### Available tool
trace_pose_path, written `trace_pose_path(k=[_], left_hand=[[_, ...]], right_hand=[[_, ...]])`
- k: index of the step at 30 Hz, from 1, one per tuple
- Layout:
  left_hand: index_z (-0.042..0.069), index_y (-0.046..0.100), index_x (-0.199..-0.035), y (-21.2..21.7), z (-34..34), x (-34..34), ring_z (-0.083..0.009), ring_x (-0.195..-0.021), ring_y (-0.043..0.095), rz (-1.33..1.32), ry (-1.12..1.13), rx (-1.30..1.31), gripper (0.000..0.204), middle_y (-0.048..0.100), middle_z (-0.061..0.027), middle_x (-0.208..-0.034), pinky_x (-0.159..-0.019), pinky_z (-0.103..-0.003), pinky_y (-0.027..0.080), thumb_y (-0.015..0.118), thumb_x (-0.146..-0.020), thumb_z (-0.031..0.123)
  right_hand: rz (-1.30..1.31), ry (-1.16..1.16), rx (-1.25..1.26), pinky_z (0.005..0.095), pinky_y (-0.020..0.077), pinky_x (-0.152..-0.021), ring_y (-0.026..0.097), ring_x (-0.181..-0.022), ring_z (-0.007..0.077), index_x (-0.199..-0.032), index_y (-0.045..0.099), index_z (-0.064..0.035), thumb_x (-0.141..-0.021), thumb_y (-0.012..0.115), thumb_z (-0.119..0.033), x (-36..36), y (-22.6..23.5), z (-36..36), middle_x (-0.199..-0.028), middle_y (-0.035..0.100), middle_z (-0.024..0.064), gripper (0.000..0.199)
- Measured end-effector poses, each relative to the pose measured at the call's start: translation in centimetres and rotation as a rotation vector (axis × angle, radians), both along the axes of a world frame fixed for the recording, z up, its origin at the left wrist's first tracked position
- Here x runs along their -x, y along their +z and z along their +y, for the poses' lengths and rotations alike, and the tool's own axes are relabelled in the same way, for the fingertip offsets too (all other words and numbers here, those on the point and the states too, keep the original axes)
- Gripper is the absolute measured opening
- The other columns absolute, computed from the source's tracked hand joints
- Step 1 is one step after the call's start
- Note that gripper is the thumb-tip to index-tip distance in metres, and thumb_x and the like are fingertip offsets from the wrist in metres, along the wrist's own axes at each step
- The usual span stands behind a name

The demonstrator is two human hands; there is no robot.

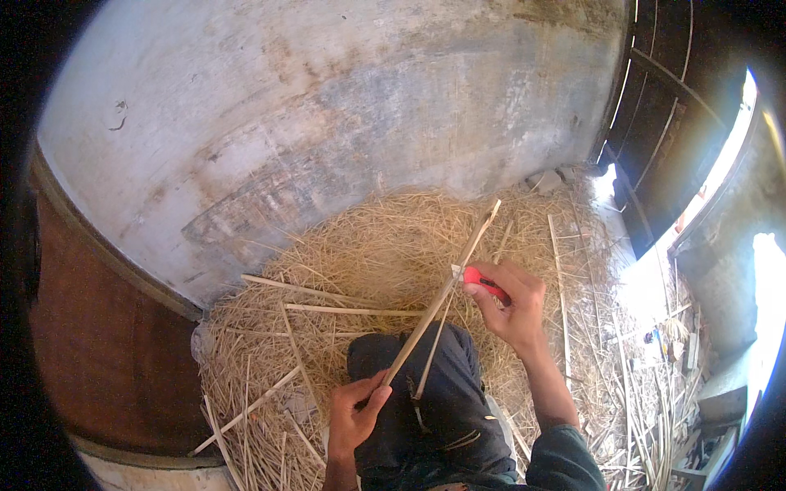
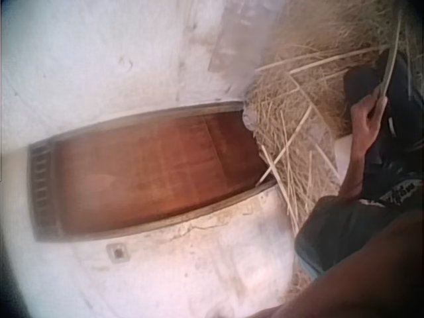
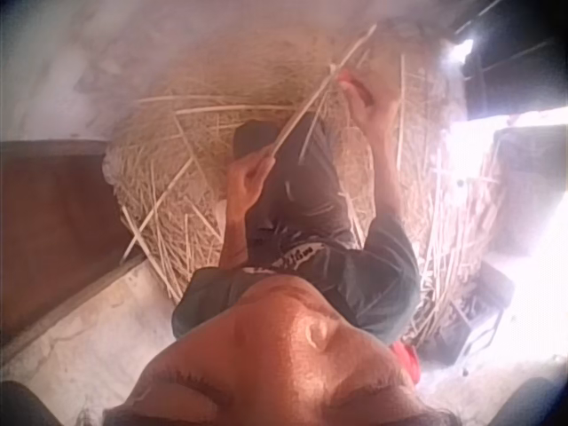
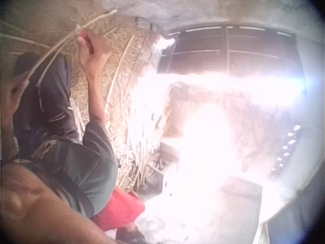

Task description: The person sits on a straw-covered floor and uses a red utility knife to shave the surface of a long, thin bamboo stick. They hold the stick with their left hand and repeatedly scrape the blade along its length to remove the outer layer, rotating the stick to work on different sides.

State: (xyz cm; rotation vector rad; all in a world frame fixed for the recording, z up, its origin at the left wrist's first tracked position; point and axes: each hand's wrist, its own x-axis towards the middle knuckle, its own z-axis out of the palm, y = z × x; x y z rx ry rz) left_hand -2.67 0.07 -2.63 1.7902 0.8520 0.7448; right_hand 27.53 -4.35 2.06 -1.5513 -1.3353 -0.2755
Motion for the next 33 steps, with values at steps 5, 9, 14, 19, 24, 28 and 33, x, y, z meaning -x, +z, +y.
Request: trace_pose_path(k=[5, 9, 14, 19, 24, 28, 33], left_hand=[[-0.003, 0.077, -0.122, 0.8, -0.4, 0.7, -0.0081, -0.066, 0.059, 0.051, -0.006, -0.021, 0.033, 0.073, -0.0101, -0.078, -0.056, -0.030, 0.044, 0.076, -0.101, 0.023], [-0.004, 0.076, -0.124, 0.5, -0.7, 1.1, -0.0080, -0.065, 0.059, 0.031, 0.002, -0.006, 0.032, 0.071, -0.0119, -0.076, -0.058, -0.029, 0.046, 0.076, -0.101, 0.018], [-0.005, 0.074, -0.126, 0.3, -1.3, 1.9, -0.0084, -0.068, 0.063, 0.077, 0.023, 0.008, 0.034, 0.074, -0.0137, -0.080, -0.061, -0.029, 0.049, 0.076, -0.101, 0.017], [-0.005, 0.074, -0.126, 0.4, -1.7, 2.4, -0.0115, -0.077, 0.072, 0.088, 0.029, 0.136, 0.035, 0.078, -0.0166, -0.088, -0.067, -0.030, 0.054, 0.077, -0.100, 0.018], [-0.006, 0.074, -0.125, -3.3, -3.1, 7.0, -0.0094, -0.072, 0.067, 0.088, -0.085, 0.115, 0.033, 0.075, -0.0115, -0.082, -0.063, -0.027, 0.052, 0.072, -0.104, 0.018], [-0.006, 0.073, -0.127, -1.4, -1.7, 6.7, -0.0039, -0.059, 0.051, -0.112, 0.155, 0.458, 0.034, 0.057, 0.0004, -0.066, -0.052, -0.023, 0.041, 0.060, -0.111, 0.021], [-0.005, 0.072, -0.126, 1.4, 1.0, 3.9, -0.0029, -0.053, 0.043, -0.115, 0.062, 0.517, 0.043, 0.049, 0.0028, -0.065, -0.049, -0.021, 0.036, 0.045, -0.117, 0.028]], right_hand=[[-0.060, -0.008, 0.020, 0.0329, 0.0478, -0.056, 0.064, -0.062, 0.0205, -0.103, 0.081, -0.0056, -0.083, 0.087, -0.015, -0.4, 0.1, 0.0, -0.074, 0.068, 0.0078, 0.023], [-0.015, 0.007, 0.037, 0.0320, 0.0510, -0.059, 0.068, -0.065, 0.0216, -0.103, 0.081, -0.0060, -0.084, 0.086, -0.015, -0.8, -0.8, 0.7, -0.079, 0.073, 0.0094, 0.021], [0.034, -0.050, 0.062, 0.0320, 0.0539, -0.062, 0.072, -0.069, 0.0231, -0.102, 0.081, -0.0057, -0.086, 0.084, -0.015, -2.1, -1.0, 1.8, -0.085, 0.076, 0.0114, 0.018], [0.080, -0.177, -0.007, 0.0336, 0.0548, -0.065, 0.071, -0.069, 0.0202, -0.106, 0.081, -0.0042, -0.094, 0.080, -0.023, -3.0, -2.3, 2.5, -0.085, 0.077, 0.0111, 0.023], [0.284, -0.563, -0.171, 0.0347, 0.0532, -0.066, 0.064, -0.068, 0.0157, -0.113, 0.081, -0.0052, -0.106, 0.065, -0.042, -13.7, -3.1, 2.1, -0.085, 0.077, 0.0066, 0.041], [0.339, -0.397, 0.062, 0.0344, 0.0526, -0.067, 0.066, -0.070, 0.0171, -0.118, 0.077, -0.0064, -0.104, 0.069, -0.040, -9.0, -1.7, -0.1, -0.088, 0.077, 0.0086, 0.038], [0.059, -0.263, 0.475, 0.0388, 0.0467, -0.062, 0.061, -0.064, 0.0231, -0.117, 0.073, -0.0025, -0.099, 0.074, -0.032, -5.4, -2.6, -0.7, -0.078, 0.070, 0.0132, 0.035]])
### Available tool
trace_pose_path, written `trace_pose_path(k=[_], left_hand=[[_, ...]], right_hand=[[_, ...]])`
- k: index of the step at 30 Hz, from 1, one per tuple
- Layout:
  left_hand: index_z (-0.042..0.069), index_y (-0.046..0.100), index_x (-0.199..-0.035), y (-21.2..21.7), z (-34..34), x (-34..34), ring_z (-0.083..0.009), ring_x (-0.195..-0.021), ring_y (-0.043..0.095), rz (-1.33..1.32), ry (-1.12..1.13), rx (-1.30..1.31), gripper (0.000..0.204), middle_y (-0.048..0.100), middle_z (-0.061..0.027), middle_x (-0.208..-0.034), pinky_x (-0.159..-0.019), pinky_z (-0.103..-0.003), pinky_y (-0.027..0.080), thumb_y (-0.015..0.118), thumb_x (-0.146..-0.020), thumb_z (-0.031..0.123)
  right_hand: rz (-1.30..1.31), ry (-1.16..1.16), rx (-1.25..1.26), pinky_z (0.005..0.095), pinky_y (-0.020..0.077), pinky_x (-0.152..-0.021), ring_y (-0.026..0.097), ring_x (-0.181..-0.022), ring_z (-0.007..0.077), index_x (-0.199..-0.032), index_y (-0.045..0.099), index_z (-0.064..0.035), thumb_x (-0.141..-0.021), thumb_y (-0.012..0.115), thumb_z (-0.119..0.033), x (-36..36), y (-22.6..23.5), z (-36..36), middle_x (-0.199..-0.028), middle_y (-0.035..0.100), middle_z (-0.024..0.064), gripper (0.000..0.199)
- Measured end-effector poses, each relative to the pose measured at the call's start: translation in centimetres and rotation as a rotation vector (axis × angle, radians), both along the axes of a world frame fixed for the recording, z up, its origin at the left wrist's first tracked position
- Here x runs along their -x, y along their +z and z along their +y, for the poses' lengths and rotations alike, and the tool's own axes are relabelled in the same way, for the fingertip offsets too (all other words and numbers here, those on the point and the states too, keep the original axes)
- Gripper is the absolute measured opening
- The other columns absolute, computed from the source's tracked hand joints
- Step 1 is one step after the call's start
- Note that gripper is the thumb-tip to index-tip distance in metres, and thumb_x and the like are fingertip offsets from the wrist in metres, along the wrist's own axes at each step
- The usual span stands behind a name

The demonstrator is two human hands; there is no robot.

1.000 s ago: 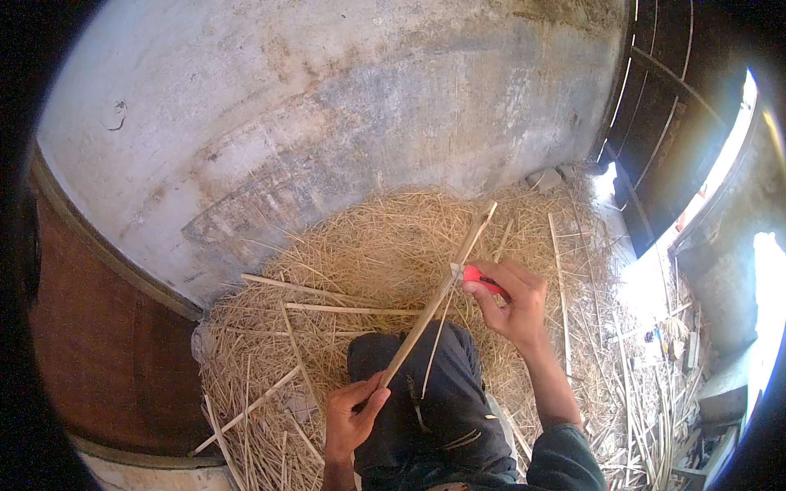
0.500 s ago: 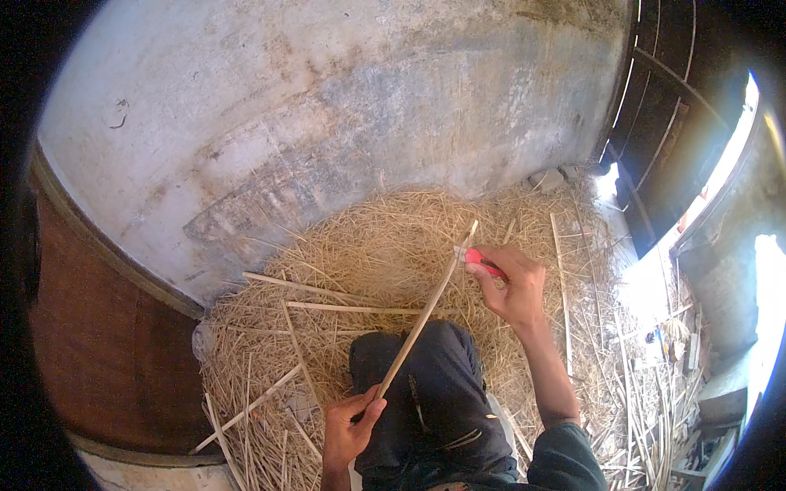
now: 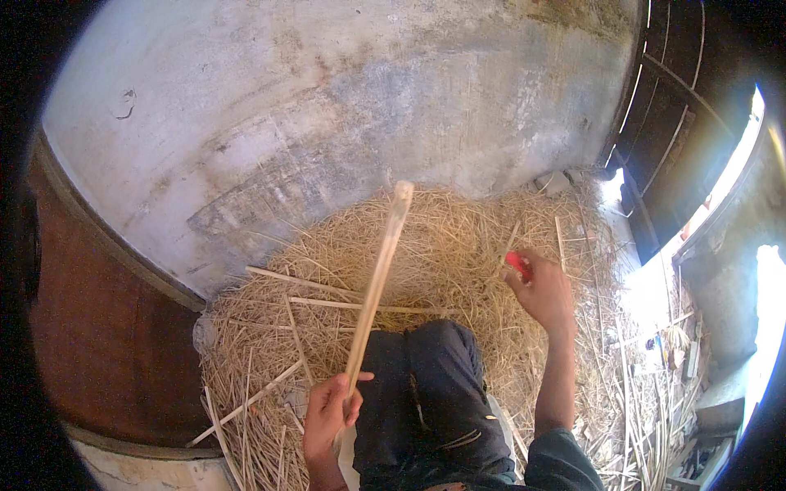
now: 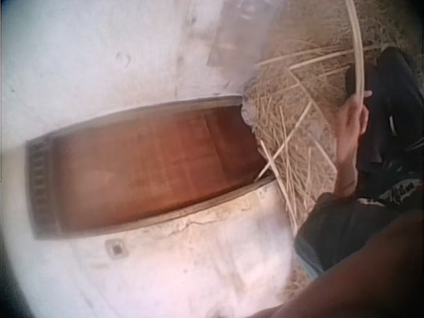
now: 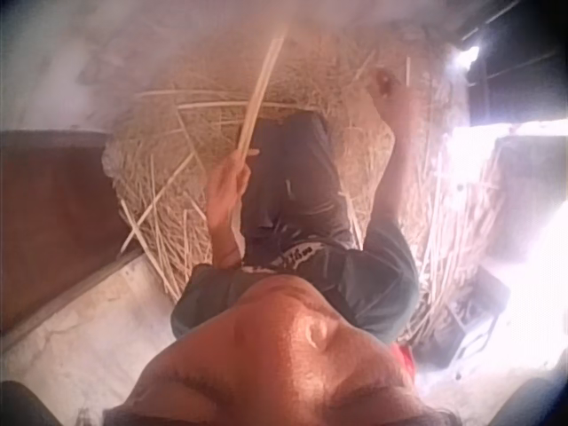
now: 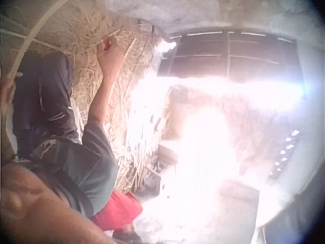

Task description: The person sits on a straw-covered floor and uses a red utility knife to shave the surface of a long, thin bamboo stick. They hold the stick with their left hand and repeatedly scrape the blade along its length to remove the outer layer, rotating the stick to work on different sides.

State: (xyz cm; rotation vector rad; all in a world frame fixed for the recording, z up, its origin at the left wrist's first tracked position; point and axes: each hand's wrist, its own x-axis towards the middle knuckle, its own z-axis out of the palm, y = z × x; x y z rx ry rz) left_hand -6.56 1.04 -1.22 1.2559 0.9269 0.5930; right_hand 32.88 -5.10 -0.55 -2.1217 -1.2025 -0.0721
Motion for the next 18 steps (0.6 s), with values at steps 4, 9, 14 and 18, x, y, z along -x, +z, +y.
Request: trace_pose_path(k=[4, 9, 14, 18], left_hand=[[-0.004, 0.072, -0.123, 0.7, 0.6, -2.6, -0.0033, -0.049, 0.044, -0.056, -0.030, -0.011, 0.047, 0.053, 0.0015, -0.065, -0.045, -0.022, 0.037, 0.045, -0.117, 0.034], [-0.003, 0.073, -0.121, 2.2, 0.5, -5.0, -0.0036, -0.048, 0.045, -0.096, -0.066, -0.076, 0.048, 0.054, 0.0010, -0.064, -0.043, -0.022, 0.038, 0.047, -0.116, 0.036], [-0.001, 0.072, -0.121, 3.7, -0.2, -6.2, -0.0025, -0.051, 0.043, -0.108, -0.069, -0.078, 0.041, 0.051, 0.0035, -0.063, -0.048, -0.021, 0.035, 0.046, -0.116, 0.030], [-0.001, 0.072, -0.116, 4.2, -0.7, -6.5, -0.0033, -0.050, 0.045, -0.104, -0.077, -0.042, 0.040, 0.053, 0.0021, -0.063, -0.047, -0.022, 0.035, 0.047, -0.116, 0.030]], right_hand=[[0.218, 0.013, -0.003, 0.0375, 0.0503, -0.068, 0.064, -0.069, 0.0264, -0.116, 0.072, -0.0017, -0.101, 0.072, -0.026, 2.4, 1.4, 1.0, -0.081, 0.070, 0.0130, 0.029], [0.321, 0.196, -0.317, 0.0354, 0.0529, -0.069, 0.066, -0.070, 0.0270, -0.113, 0.071, -0.0023, -0.100, 0.073, -0.023, 5.7, 0.4, 0.5, -0.092, 0.072, 0.0139, 0.025], [0.106, 0.441, -0.345, 0.0368, 0.0586, -0.068, 0.074, -0.077, 0.0278, -0.117, 0.070, -0.0050, -0.091, 0.083, -0.018, 9.4, 1.5, -0.6, -0.097, 0.075, 0.0126, 0.032], [0.008, 0.546, -0.372, 0.0351, 0.0579, -0.062, 0.073, -0.072, 0.0251, -0.115, 0.072, -0.0068, -0.088, 0.086, -0.021, 10.1, 1.6, -0.2, -0.093, 0.075, 0.0083, 0.034]])
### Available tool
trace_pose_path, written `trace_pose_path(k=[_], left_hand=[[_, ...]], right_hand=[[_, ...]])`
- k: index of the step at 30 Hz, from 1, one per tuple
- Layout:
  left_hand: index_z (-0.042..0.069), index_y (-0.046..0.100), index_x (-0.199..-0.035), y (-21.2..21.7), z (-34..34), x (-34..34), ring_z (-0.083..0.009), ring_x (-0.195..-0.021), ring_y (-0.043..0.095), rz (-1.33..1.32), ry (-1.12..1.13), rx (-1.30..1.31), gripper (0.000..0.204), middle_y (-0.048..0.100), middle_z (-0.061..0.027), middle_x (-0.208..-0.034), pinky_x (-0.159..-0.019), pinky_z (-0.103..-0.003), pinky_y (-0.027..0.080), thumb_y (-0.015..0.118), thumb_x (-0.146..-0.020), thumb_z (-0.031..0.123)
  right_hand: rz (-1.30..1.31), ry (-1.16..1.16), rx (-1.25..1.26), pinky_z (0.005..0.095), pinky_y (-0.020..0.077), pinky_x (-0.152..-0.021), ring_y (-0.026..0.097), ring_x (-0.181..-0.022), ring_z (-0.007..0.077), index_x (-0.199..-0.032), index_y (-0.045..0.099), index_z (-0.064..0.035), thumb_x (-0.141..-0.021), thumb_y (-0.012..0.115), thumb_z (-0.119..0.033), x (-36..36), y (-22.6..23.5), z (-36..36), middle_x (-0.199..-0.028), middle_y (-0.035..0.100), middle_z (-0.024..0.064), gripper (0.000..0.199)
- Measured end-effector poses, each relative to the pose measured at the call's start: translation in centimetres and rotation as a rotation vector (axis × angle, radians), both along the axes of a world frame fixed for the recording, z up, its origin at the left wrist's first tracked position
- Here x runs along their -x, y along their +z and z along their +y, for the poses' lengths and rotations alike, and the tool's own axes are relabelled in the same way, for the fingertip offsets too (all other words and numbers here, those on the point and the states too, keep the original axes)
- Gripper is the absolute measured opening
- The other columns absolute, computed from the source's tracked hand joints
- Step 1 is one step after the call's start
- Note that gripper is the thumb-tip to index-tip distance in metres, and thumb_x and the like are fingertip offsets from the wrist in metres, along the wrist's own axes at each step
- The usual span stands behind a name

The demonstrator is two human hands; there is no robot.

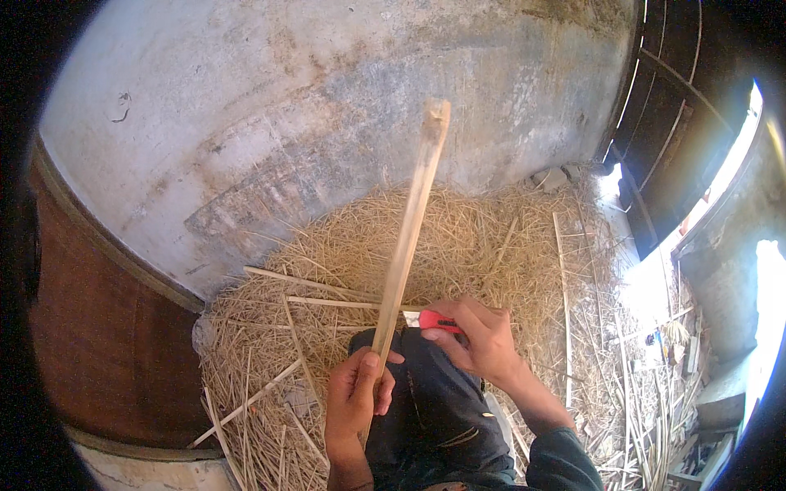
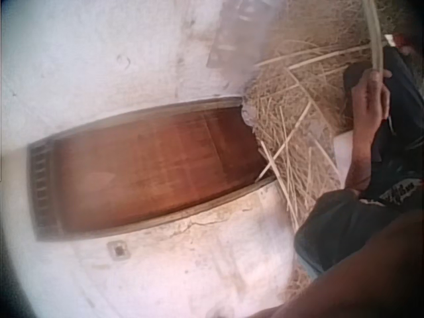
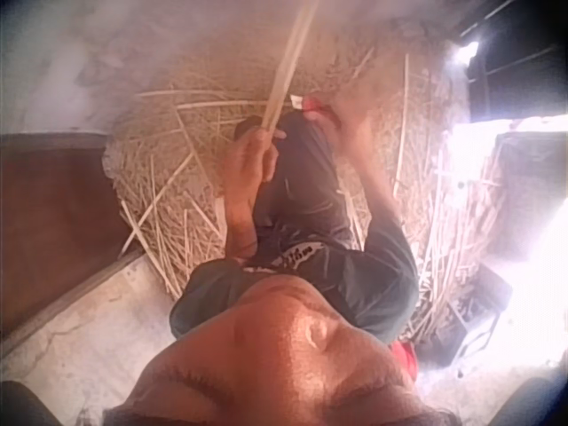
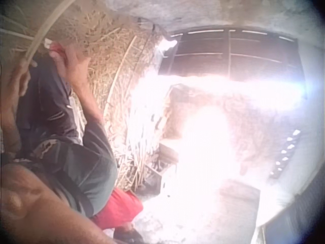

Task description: The person sits on a straw-covered floor and uses a red utility knife to shave the surface of a long, thin bamboo stick. They hold the stick with their left hand and repeatedly scrape the blade along its length to remove the outer layer, rotating the stick to work on different sides.

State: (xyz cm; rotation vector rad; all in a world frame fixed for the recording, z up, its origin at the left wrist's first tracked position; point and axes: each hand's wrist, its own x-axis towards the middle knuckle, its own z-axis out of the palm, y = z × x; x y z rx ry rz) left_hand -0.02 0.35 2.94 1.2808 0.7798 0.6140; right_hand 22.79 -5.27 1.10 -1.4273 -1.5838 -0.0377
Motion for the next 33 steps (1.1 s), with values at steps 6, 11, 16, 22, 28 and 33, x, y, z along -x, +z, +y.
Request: trace_pose_path(k=[6, 11, 16, 22, 28, 33], left_hand=[[-0.001, 0.072, -0.114, 0.7, -0.8, -0.6, -0.0041, -0.051, 0.050, 0.055, 0.035, -0.175, 0.033, 0.056, 0.0010, -0.062, -0.047, -0.024, 0.038, 0.053, -0.114, 0.026], [0.000, 0.072, -0.106, 0.6, -1.2, -0.8, -0.0044, -0.053, 0.051, 0.116, 0.095, -0.228, 0.031, 0.054, 0.0002, -0.060, -0.049, -0.024, 0.038, 0.058, -0.112, 0.027], [0.001, 0.067, -0.092, -0.2, -1.4, -0.8, -0.0043, -0.051, 0.046, 0.124, 0.130, -0.330, 0.038, 0.052, 0.0010, -0.059, -0.048, -0.025, 0.034, 0.056, -0.112, 0.031], [0.002, 0.064, -0.087, -0.3, -1.6, -0.6, -0.0041, -0.051, 0.043, 0.118, 0.132, -0.373, 0.040, 0.051, 0.0017, -0.059, -0.048, -0.026, 0.031, 0.055, -0.113, 0.032], [0.000, 0.061, -0.089, -0.2, -1.6, -0.1, -0.0069, -0.052, 0.048, 0.161, 0.088, -0.385, 0.037, 0.050, -0.0024, -0.059, -0.050, -0.028, 0.038, 0.055, -0.113, 0.028], [0.004, 0.061, -0.085, -1.2, -2.5, 0.4, -0.0052, -0.052, 0.043, 0.122, 0.096, -0.343, 0.040, 0.049, 0.0021, -0.059, -0.049, -0.028, 0.032, 0.054, -0.113, 0.031]], right_hand=[[-0.097, 0.044, -0.027, 0.0344, 0.0566, -0.057, 0.072, -0.069, 0.0214, -0.111, 0.077, -0.0098, -0.085, 0.087, -0.024, 0.8, 1.5, 0.5, -0.087, 0.071, 0.0049, 0.031], [-0.173, 0.043, -0.033, 0.0349, 0.0546, -0.054, 0.068, -0.063, 0.0195, -0.113, 0.078, -0.0123, -0.084, 0.088, -0.026, 1.3, 1.8, 0.3, -0.080, 0.066, 0.0015, 0.033], [-0.244, -0.009, -0.032, 0.0338, 0.0533, -0.052, 0.065, -0.060, 0.0171, -0.111, 0.079, -0.0156, -0.084, 0.087, -0.029, 1.5, 1.9, -0.1, -0.078, 0.063, -0.0006, 0.032], [-0.280, -0.046, -0.053, 0.0327, 0.0528, -0.051, 0.065, -0.059, 0.0161, -0.109, 0.079, -0.0172, -0.084, 0.087, -0.032, 1.8, 2.1, -0.1, -0.076, 0.062, -0.0023, 0.030], [-0.311, -0.070, -0.073, 0.0327, 0.0523, -0.050, 0.066, -0.059, 0.0161, -0.108, 0.079, -0.0170, -0.084, 0.087, -0.032, 1.5, 2.0, -0.2, -0.075, 0.063, -0.0025, 0.029], [-0.267, -0.157, -0.099, 0.0337, 0.0507, -0.049, 0.065, -0.056, 0.0177, -0.107, 0.079, -0.0165, -0.083, 0.087, -0.030, 0.0, 1.9, 0.3, -0.074, 0.062, -0.0006, 0.029]])
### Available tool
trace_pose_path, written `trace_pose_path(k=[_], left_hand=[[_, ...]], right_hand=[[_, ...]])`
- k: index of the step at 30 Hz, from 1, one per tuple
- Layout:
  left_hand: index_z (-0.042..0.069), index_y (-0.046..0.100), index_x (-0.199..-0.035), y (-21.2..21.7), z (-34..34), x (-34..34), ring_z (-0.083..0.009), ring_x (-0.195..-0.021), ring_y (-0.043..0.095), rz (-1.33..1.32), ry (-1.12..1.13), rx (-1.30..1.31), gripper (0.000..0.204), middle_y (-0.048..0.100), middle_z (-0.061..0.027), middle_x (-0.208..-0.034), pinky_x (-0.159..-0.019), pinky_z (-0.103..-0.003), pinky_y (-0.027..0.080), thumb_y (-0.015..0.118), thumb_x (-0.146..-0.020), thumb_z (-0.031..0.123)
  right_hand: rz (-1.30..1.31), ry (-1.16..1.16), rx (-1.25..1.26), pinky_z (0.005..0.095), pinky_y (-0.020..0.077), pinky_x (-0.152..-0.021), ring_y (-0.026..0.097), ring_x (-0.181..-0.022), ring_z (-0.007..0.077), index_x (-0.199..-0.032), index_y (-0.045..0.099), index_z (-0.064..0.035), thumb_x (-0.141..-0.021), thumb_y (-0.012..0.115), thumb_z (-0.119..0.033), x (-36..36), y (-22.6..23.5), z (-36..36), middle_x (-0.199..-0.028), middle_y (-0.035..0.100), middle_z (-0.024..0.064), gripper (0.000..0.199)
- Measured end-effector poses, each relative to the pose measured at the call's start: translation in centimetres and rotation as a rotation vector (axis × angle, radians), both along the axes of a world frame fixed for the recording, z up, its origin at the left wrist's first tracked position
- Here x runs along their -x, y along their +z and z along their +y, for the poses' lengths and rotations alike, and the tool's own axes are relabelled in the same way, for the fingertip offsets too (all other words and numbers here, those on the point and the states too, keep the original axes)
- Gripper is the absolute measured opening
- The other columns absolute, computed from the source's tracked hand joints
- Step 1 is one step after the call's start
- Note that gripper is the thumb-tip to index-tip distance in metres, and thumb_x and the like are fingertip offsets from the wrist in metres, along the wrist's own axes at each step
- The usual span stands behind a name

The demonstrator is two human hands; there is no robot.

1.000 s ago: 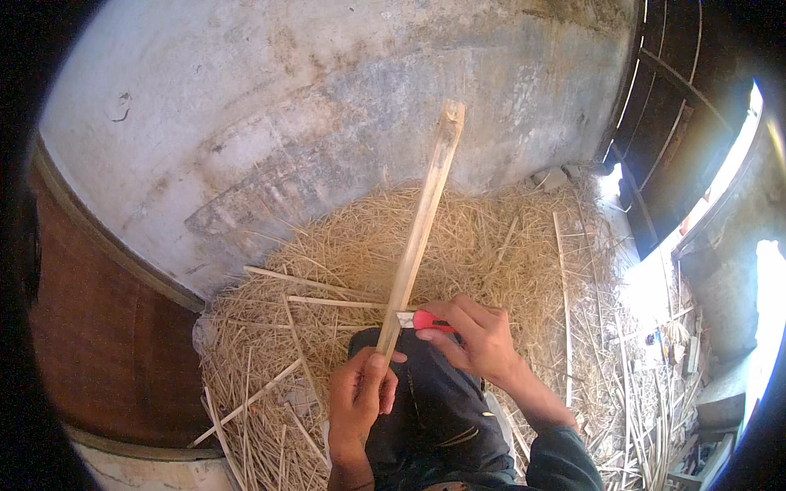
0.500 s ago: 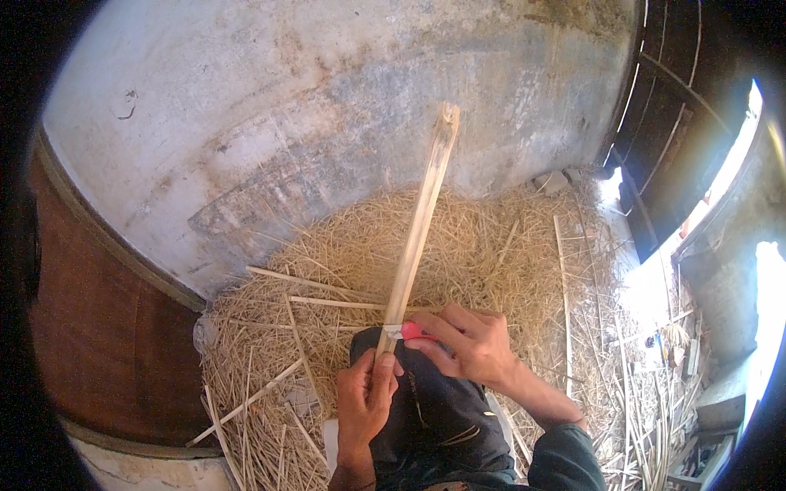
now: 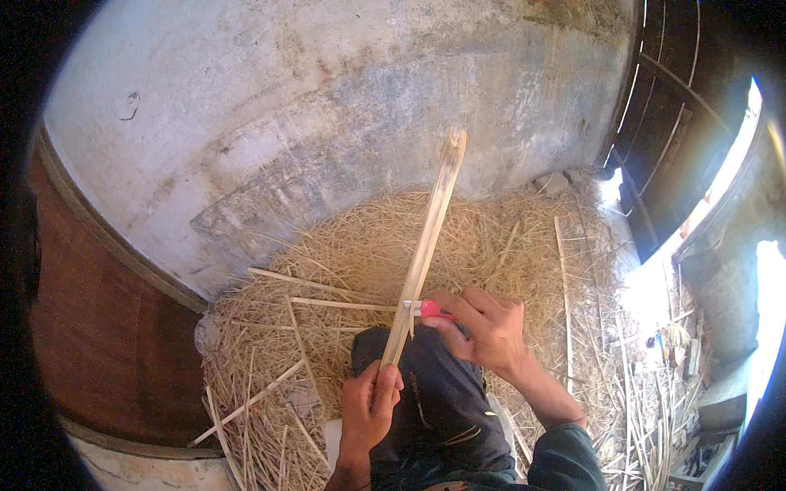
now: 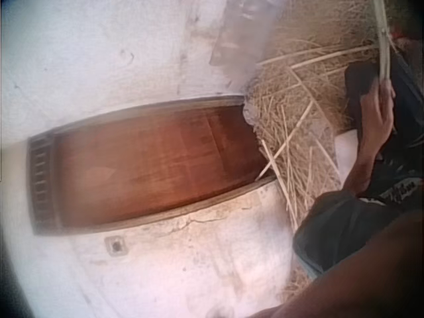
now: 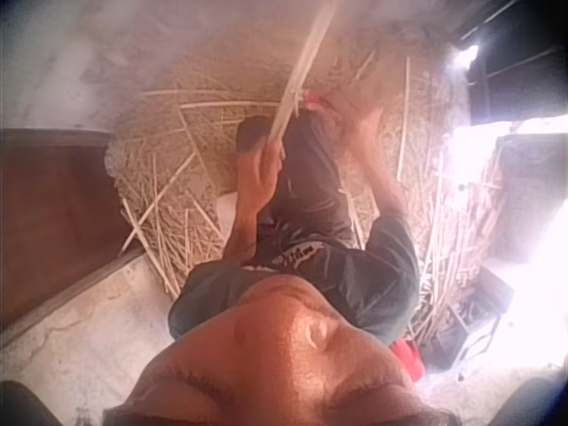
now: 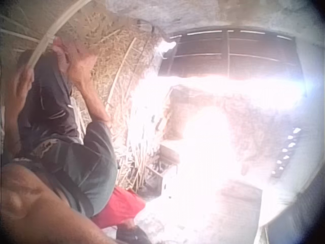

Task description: The person sits on a straw-covered floor and uses a red utility knife to shave the surface of a long, thin bamboo stick. They hold the stick with their left hand and repeatedly scrape the blade along its length to remove the outer layer, rotating the stick to work on different sides.

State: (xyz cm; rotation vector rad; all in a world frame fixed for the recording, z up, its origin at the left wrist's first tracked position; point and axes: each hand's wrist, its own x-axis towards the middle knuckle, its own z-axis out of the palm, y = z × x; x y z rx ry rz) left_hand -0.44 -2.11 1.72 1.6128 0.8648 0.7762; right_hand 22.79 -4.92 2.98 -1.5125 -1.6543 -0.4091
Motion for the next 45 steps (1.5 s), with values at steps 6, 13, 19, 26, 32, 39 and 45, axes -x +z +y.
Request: trace_pose_path(k=[6, 13, 19, 26, 32, 39, 45], left_hand=[[0.003, 0.060, -0.086, -0.6, -0.2, 0.9, -0.0064, -0.051, 0.046, 0.082, 0.004, 0.002, 0.039, 0.049, -0.0002, -0.058, -0.050, -0.028, 0.035, 0.054, -0.113, 0.030], [0.002, 0.061, -0.087, -0.9, 0.1, 1.5, -0.0079, -0.051, 0.050, 0.109, -0.014, 0.006, 0.036, 0.051, -0.0034, -0.059, -0.050, -0.029, 0.039, 0.054, -0.112, 0.026], [0.000, 0.062, -0.090, -3.0, -2.0, 3.5, -0.0091, -0.056, 0.054, 0.171, -0.167, 0.157, 0.032, 0.054, -0.0043, -0.062, -0.055, -0.030, 0.043, 0.055, -0.111, 0.023], [0.002, 0.065, -0.094, -4.2, -1.6, 4.5, -0.0058, -0.056, 0.048, 0.094, -0.201, 0.407, 0.031, 0.053, -0.0003, -0.063, -0.053, -0.027, 0.039, 0.056, -0.111, 0.025], [0.001, 0.067, -0.098, -3.7, 0.5, 3.5, -0.0045, -0.056, 0.048, 0.052, -0.171, 0.359, 0.030, 0.053, 0.0007, -0.063, -0.050, -0.025, 0.038, 0.062, -0.110, 0.029], [0.000, 0.071, -0.106, -1.6, 0.9, -0.2, -0.0044, -0.053, 0.051, -0.008, -0.098, 0.107, 0.029, 0.058, 0.0000, -0.065, -0.048, -0.024, 0.040, 0.063, -0.109, 0.028], [0.001, 0.074, -0.103, 0.0, 1.8, -1.2, -0.0025, -0.053, 0.050, -0.026, -0.097, 0.096, 0.031, 0.057, 0.0021, -0.064, -0.048, -0.023, 0.037, 0.060, -0.111, 0.029]], right_hand=[[-0.018, 0.033, 0.013, 0.0345, 0.0488, -0.048, 0.060, -0.053, 0.0194, -0.107, 0.079, -0.0173, -0.083, 0.087, -0.028, -0.1, -0.5, 0.3, -0.072, 0.058, 0.0006, 0.028], [0.014, 0.043, 0.006, 0.0335, 0.0488, -0.048, 0.063, -0.055, 0.0178, -0.108, 0.080, -0.0169, -0.083, 0.086, -0.026, -0.1, -1.3, 0.6, -0.071, 0.062, 0.0011, 0.027], [0.346, -0.398, -0.126, 0.0314, 0.0485, -0.056, 0.064, -0.062, 0.0128, -0.114, 0.080, -0.0046, -0.099, 0.075, -0.022, -8.2, -0.3, 2.7, -0.088, 0.079, 0.0093, 0.023], [0.804, -0.157, 0.016, 0.0293, 0.0328, -0.054, 0.045, -0.060, 0.0070, -0.119, 0.076, -0.0034, -0.104, 0.065, -0.045, -9.3, -3.1, 1.9, -0.074, 0.059, -0.0034, 0.046], [1.154, 0.236, 0.110, 0.0265, 0.0470, -0.067, 0.059, -0.075, 0.0069, -0.121, 0.074, -0.0014, -0.100, 0.073, -0.034, -2.2, -2.9, 1.2, -0.085, 0.067, -0.0014, 0.038], [1.209, 0.253, 0.184, 0.0245, 0.0508, -0.076, 0.063, -0.083, 0.0054, -0.115, 0.076, 0.0017, -0.097, 0.080, -0.017, 0.3, -1.3, 1.4, -0.093, 0.073, -0.0009, 0.026], [0.984, 0.236, -0.064, 0.0256, 0.0488, -0.072, 0.060, -0.078, 0.0080, -0.113, 0.073, 0.0013, -0.099, 0.076, -0.019, 0.5, -1.5, 1.8, -0.089, 0.068, -0.0007, 0.025]])
